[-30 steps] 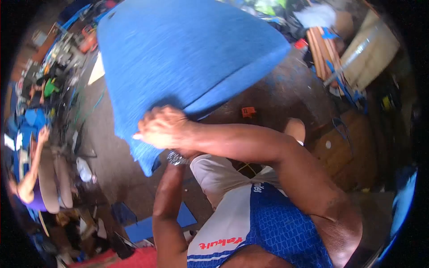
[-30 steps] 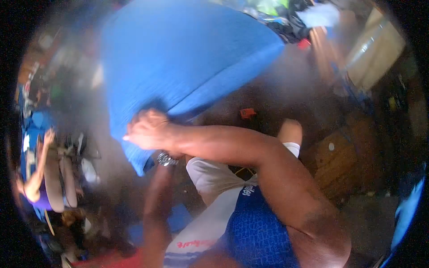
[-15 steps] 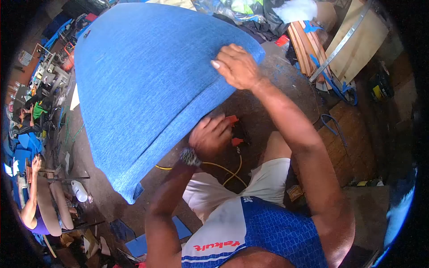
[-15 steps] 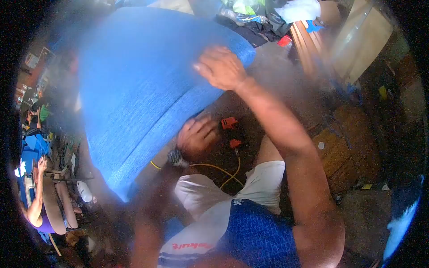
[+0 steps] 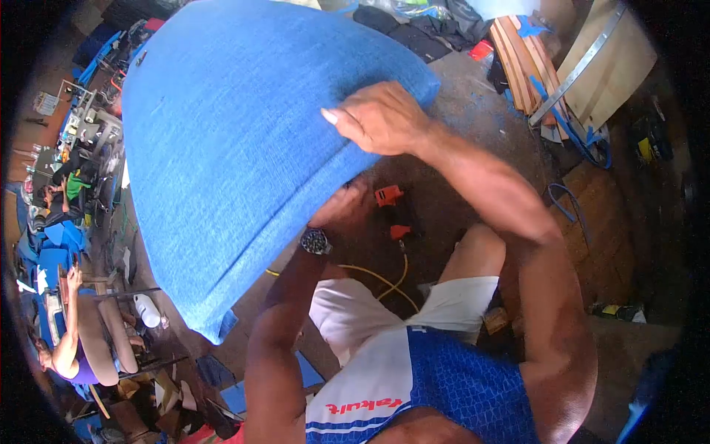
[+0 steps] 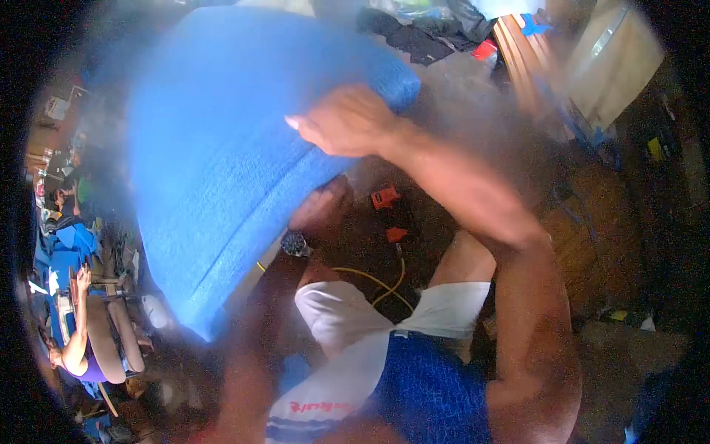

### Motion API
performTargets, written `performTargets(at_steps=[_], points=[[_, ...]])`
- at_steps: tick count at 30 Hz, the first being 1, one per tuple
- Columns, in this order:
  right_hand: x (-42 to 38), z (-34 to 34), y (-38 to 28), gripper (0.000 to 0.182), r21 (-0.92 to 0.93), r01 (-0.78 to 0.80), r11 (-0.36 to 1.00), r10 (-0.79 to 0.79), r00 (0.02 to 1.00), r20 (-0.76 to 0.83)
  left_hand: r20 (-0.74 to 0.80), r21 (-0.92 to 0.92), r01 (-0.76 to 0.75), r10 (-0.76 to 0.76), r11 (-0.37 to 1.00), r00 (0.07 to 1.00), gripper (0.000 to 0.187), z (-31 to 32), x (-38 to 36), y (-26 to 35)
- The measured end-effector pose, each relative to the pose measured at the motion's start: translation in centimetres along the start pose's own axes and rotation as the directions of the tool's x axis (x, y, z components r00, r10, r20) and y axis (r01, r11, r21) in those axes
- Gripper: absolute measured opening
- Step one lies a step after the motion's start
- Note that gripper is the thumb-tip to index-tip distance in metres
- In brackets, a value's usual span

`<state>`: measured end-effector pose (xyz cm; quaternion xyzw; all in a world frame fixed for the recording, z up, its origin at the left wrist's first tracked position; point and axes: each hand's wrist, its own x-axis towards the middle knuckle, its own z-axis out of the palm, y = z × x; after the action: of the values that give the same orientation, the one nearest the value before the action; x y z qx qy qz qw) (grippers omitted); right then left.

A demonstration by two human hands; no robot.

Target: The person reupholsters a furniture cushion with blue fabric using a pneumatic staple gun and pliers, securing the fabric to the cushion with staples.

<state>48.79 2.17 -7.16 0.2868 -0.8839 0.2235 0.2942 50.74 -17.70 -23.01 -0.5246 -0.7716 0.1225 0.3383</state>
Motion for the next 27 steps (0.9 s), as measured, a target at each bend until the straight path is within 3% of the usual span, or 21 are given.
performTargets(at_steps=[2, 3, 4, 5, 6, 7, 8, 9, 10, 11, 12, 13, 14, 16, 18, 20, 25, 27], points=[[-1.1, 1.3, 1.0, 0.044, -0.016, 0.032, 0.999, -0.033, 0.995, -0.089, -0.053, -0.057, 0.030, -0.033, 0.998, 0.998, 0.035, -1.0, 0.4, 0.1], [-1.8, 1.7, 1.5, 0.041, -0.066, 0.095, 0.993, -0.107, 0.968, -0.228, -0.040, -0.171, 0.060, -0.068, 0.983, 0.997, 0.034, -1.3, 0.4, 0.4], [-3.0, 2.2, 1.8, 0.041, 0.141, -0.024, 0.990, 0.090, 0.872, -0.482, -0.025, -0.282, 0.078, -0.089, 0.956, 0.996, 0.034, -1.9, 0.7, 0.4], [-4.1, 3.0, 2.3, 0.041, 0.356, -0.065, 0.932, 0.301, 0.685, -0.663, -0.102, -0.429, 0.010, -0.059, 0.903, 0.993, 0.035, -3.4, 1.1, -0.1], [-4.9, 3.7, 3.0, 0.041, 0.551, -0.019, 0.834, 0.504, 0.433, -0.747, -0.059, -0.633, -0.015, -0.029, 0.774, 0.998, 0.032, -5.7, 1.4, -0.9], [-6.3, 3.8, 4.3, 0.039, 0.735, -0.077, 0.674, 0.736, 0.166, -0.657, -0.015, -0.801, -0.013, 0.001, 0.599, 1.000, 0.030, -8.0, 1.6, -1.7], [-8.4, 4.3, 5.5, 0.039, 0.887, -0.053, 0.458, 0.879, -0.118, -0.461, 0.149, -0.943, 0.112, 0.097, 0.313, 0.984, 0.025, -10.5, 1.2, -2.3], [-10.5, 6.5, 6.8, 0.038, 0.925, -0.064, 0.374, 0.904, -0.198, -0.379, 0.276, -0.936, 0.272, -0.012, 0.223, 0.961, 0.030, -13.2, 0.3, -3.4], [-12.3, 9.1, 8.0, 0.038, 0.956, -0.063, 0.286, 0.916, -0.276, -0.292, 0.282, -0.916, 0.305, -0.122, 0.259, 0.952, 0.033, -14.7, 0.6, -5.5], [-13.4, 11.6, 7.6, 0.039, 0.989, 0.088, 0.121, 0.972, -0.214, -0.100, 0.284, -0.894, 0.344, -0.231, 0.287, 0.931, 0.037, -16.2, 0.9, -7.5], [-13.2, 12.3, 5.6, 0.038, 0.987, 0.148, -0.054, 0.991, -0.114, 0.071, 0.137, -0.849, 0.280, -0.324, 0.448, 0.936, 0.038, -17.2, 1.4, -9.6], [-13.8, 14.7, 5.5, 0.040, 0.960, 0.151, -0.237, 0.970, -0.024, 0.243, 0.214, -0.762, 0.397, -0.380, 0.512, 0.900, 0.040, -17.4, 2.5, -12.0], [-13.3, 15.2, 4.4, 0.040, 0.935, 0.175, -0.308, 0.950, 0.013, 0.311, 0.277, -0.652, 0.503, -0.440, 0.567, 0.854, 0.042, -17.1, 3.9, -14.2], [-11.4, 14.7, 2.3, 0.041, 0.870, 0.224, -0.440, 0.898, 0.102, 0.428, 0.325, -0.613, 0.525, -0.417, 0.591, 0.849, 0.044, -13.6, 5.1, -17.2], [-10.9, 13.8, 1.2, 0.047, 0.909, 0.190, -0.370, 0.927, 0.144, 0.347, 0.410, -0.583, 0.512, -0.315, 0.631, 0.856, 0.050, -9.8, 6.3, -18.8], [-10.8, 13.6, 0.8, 0.049, 0.935, 0.150, -0.321, 0.940, 0.168, 0.296, 0.352, -0.606, 0.338, -0.138, 0.720, 0.926, 0.050, -6.5, 8.9, -18.5], [-11.1, 12.3, 0.0, 0.038, 0.943, 0.122, -0.309, 0.946, 0.143, 0.291, 0.325, -0.602, 0.262, -0.068, 0.754, 0.943, 0.054, -2.0, 15.3, -16.5], [-11.7, 11.8, -0.2, 0.039, 0.923, 0.199, -0.331, 0.937, 0.184, 0.296, 0.352, -0.609, 0.298, -0.086, 0.735, 0.932, 0.057, -1.4, 16.2, -16.2]])
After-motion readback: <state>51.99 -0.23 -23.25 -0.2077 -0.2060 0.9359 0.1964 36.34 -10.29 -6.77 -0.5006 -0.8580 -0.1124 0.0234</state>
